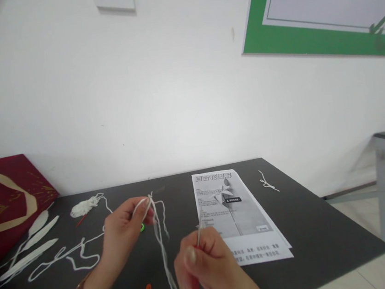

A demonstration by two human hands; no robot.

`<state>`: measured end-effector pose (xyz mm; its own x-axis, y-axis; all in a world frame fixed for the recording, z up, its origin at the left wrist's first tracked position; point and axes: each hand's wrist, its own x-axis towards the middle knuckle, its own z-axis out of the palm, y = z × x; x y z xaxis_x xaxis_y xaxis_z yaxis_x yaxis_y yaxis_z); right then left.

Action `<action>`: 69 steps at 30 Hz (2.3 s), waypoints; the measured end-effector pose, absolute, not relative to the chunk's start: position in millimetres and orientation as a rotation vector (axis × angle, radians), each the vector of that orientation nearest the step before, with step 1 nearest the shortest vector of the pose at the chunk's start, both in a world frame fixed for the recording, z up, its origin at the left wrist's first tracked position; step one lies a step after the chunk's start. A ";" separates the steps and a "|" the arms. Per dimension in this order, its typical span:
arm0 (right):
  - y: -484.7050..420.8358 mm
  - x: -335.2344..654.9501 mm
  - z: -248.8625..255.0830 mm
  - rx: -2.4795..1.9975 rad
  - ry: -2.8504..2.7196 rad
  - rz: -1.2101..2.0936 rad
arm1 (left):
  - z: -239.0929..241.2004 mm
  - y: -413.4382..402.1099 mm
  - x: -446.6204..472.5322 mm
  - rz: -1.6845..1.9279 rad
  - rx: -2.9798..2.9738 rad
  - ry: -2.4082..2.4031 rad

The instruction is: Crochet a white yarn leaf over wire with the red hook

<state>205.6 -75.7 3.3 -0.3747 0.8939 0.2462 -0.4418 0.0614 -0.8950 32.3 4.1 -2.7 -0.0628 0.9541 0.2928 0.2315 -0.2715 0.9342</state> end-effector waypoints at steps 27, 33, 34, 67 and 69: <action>33.1 166.5 -67.9 -1.958 -2.150 0.182 | 0.1 -8.8 30.8 1.482 1.436 0.644; 22.0 173.7 -43.7 -1.793 -2.072 0.138 | -1.2 -14.5 27.2 1.528 1.646 0.712; 16.7 178.0 -32.8 -1.727 -2.057 0.135 | -0.8 -15.3 26.7 1.529 1.700 0.747; -73.0 187.5 41.3 -1.044 -2.052 0.393 | 4.1 -20.8 31.1 1.572 2.053 1.068; -76.6 189.9 35.3 -0.906 -2.247 0.437 | 1.8 -20.0 30.4 1.548 2.003 1.074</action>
